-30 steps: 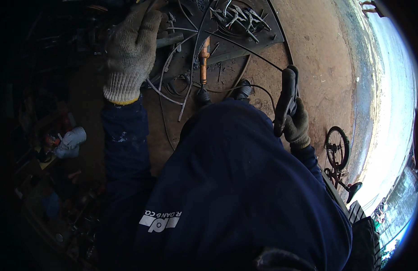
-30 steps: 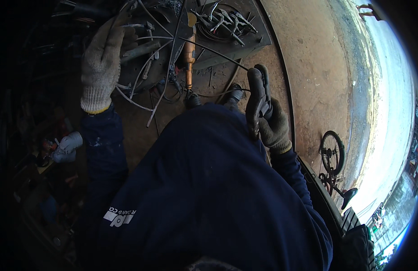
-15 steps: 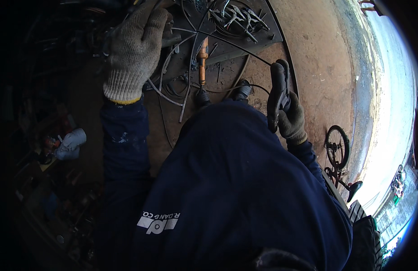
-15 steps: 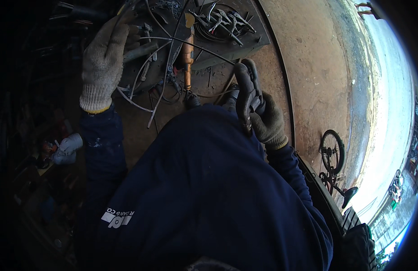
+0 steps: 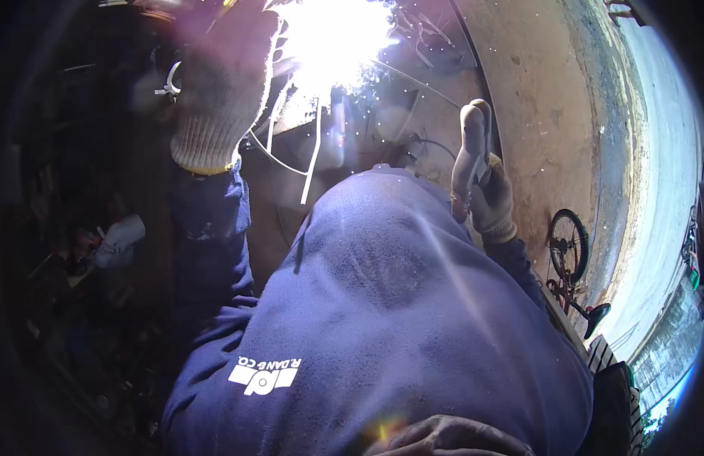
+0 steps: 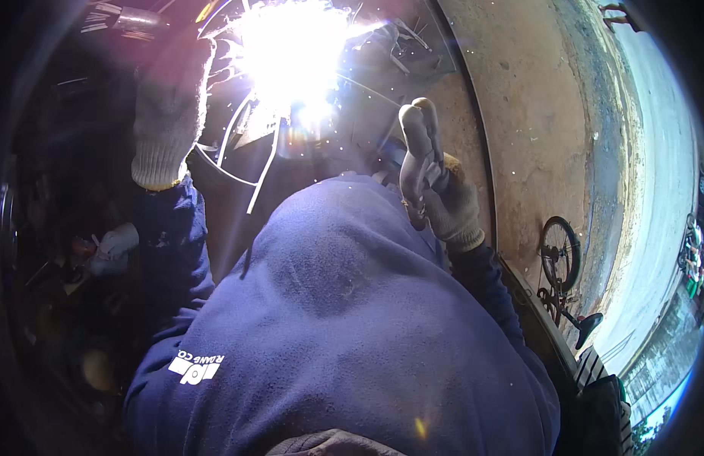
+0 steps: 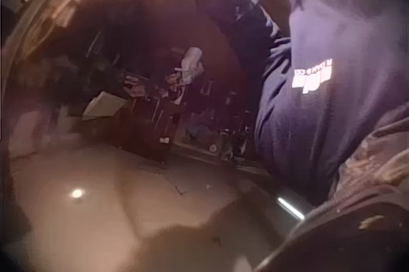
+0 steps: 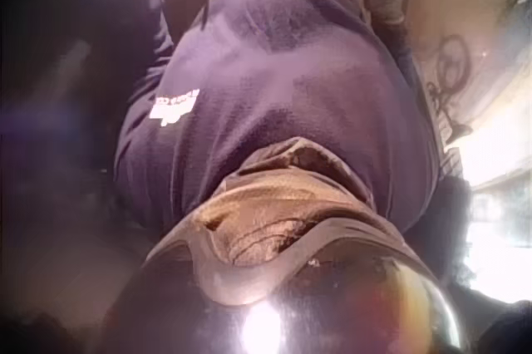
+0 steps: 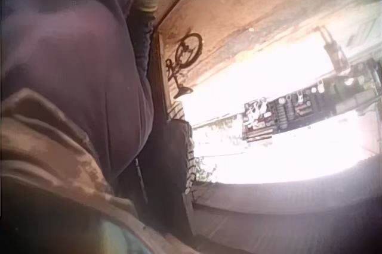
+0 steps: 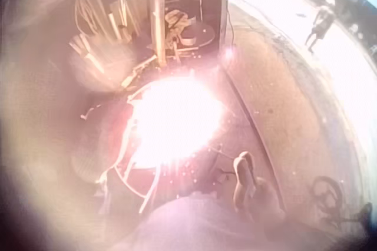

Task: The person welds metal rods together to form a spherical cage-like structure using a welding torch.

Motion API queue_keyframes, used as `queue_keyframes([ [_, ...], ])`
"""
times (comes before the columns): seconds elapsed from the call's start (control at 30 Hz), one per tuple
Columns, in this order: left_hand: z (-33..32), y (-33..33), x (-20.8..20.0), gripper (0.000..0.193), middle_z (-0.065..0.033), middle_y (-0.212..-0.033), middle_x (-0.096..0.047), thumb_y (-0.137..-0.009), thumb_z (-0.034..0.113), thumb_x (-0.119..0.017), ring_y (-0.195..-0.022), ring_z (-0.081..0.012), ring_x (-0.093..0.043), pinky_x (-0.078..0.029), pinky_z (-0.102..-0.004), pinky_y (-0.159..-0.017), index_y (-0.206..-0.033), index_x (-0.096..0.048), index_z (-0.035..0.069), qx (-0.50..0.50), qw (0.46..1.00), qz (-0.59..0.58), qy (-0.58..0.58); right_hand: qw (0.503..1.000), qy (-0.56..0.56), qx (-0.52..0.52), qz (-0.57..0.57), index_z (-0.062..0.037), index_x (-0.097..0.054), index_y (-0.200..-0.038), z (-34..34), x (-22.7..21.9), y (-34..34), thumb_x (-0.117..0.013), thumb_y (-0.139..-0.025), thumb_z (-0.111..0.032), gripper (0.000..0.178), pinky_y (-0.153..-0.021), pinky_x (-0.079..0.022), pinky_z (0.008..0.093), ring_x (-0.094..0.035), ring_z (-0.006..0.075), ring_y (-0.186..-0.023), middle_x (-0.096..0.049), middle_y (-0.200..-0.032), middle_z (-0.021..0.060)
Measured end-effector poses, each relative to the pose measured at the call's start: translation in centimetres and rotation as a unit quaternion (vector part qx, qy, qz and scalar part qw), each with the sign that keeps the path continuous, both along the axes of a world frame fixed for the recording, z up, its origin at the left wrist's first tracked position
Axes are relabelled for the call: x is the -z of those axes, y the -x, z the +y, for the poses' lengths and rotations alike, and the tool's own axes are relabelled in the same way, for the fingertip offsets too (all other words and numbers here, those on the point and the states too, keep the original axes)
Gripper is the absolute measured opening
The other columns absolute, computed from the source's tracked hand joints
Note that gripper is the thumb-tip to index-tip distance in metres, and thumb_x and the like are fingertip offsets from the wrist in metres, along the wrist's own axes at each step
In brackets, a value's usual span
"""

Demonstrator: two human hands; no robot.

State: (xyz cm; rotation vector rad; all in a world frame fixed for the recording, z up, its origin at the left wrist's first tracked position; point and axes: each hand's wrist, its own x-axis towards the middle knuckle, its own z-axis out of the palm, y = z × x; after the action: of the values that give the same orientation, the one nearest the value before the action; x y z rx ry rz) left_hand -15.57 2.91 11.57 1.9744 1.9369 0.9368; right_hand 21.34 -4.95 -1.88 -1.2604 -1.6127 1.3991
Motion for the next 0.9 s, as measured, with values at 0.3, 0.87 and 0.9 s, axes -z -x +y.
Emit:
queue_keyframes([
  [0.3,-0.3,-0.2,-0.2,0.036,-0.0111,-0.103,-0.070,-0.102,0.027,-0.054,-0.092,-0.0182,-0.069,-0.057,-0.0313,-0.079,-0.129,-0.059,0.003,0.007,0.997,-0.072,0.035,0.997,-0.036,0.062,-0.029,0.0033,-0.052,-0.128,-1.3,2.3,-1.0,-0.072,-0.080,-0.029,0.061,-0.087,-0.050,0.0354,-0.067,0.0278,-0.099,-0.068,-0.105,0.0182],
  [0.87,-0.7,-1.5,-0.7,0.036,-0.0116,-0.109,-0.069,-0.102,0.027,-0.054,-0.095,-0.0193,-0.069,-0.056,-0.0301,-0.081,-0.131,-0.060,0.006,-0.035,0.993,-0.098,0.060,0.999,-0.011,0.034,-0.017,0.0041,-0.054,-0.127,-1.0,2.6,0.0,-0.072,-0.080,-0.031,0.062,-0.087,-0.050,0.0371,-0.067,0.0307,-0.100,-0.067,-0.105,0.0203],
  [0.9,-0.7,-1.6,-0.8,0.037,-0.0114,-0.109,-0.070,-0.102,0.027,-0.054,-0.094,-0.0192,-0.069,-0.056,-0.0304,-0.082,-0.131,-0.059,0.006,-0.028,0.985,-0.151,0.076,0.999,-0.009,0.038,-0.011,0.0041,-0.054,-0.127,-1.0,2.7,0.1,-0.072,-0.080,-0.031,0.062,-0.087,-0.050,0.0372,-0.067,0.0307,-0.100,-0.067,-0.106,0.0202],
])
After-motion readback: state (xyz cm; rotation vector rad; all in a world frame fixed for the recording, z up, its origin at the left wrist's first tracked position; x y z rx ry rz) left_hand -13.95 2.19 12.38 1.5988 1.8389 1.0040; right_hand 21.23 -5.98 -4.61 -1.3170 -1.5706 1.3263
